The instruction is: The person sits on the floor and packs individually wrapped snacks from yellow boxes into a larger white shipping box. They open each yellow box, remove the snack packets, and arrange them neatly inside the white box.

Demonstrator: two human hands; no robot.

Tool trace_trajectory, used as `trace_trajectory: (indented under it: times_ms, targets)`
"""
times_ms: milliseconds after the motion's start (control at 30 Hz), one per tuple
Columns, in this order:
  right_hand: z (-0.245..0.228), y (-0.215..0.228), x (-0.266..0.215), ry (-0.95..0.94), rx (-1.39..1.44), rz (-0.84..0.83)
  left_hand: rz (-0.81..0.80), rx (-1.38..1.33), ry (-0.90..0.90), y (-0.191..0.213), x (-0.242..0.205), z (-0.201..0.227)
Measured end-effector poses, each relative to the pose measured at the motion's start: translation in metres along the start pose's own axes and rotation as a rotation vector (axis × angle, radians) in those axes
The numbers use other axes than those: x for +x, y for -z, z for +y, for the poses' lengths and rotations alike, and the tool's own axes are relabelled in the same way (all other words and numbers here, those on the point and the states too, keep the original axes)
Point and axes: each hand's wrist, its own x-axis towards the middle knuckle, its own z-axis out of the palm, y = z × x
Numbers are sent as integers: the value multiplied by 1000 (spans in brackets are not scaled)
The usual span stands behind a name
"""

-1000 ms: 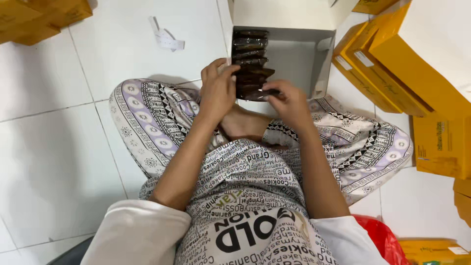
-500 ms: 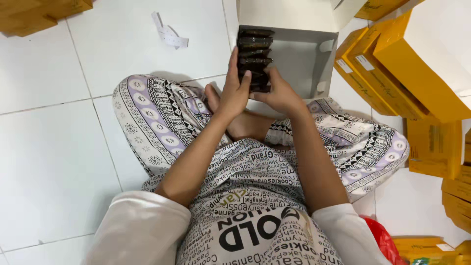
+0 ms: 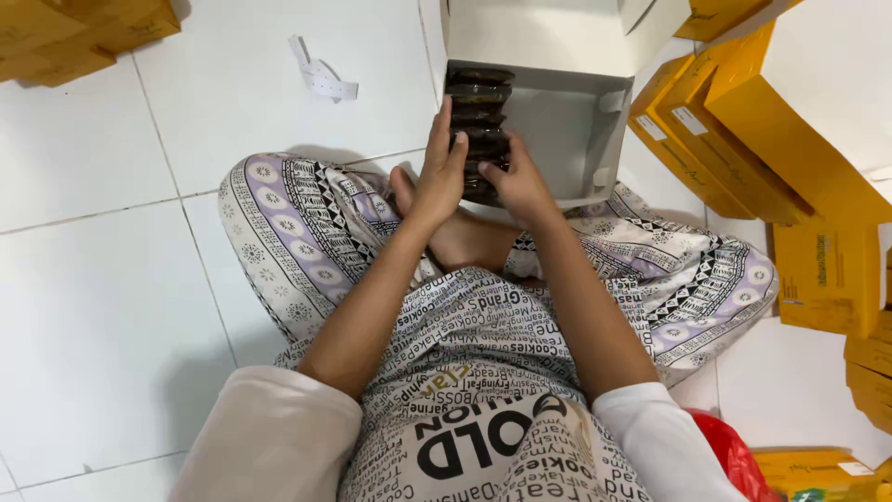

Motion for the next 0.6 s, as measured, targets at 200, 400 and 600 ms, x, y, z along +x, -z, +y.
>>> trace_trajectory:
  times_ms: [200, 400, 600]
  targets:
    - [-33, -5, -2, -223, 159, 182, 61, 164, -88, -9, 0, -4]
    - [-32, -3, 0, -233, 184, -35, 100, 190, -53, -7, 4, 2]
    - [-23, 7, 16, -55, 197, 167, 284, 157, -22, 2, 29, -3]
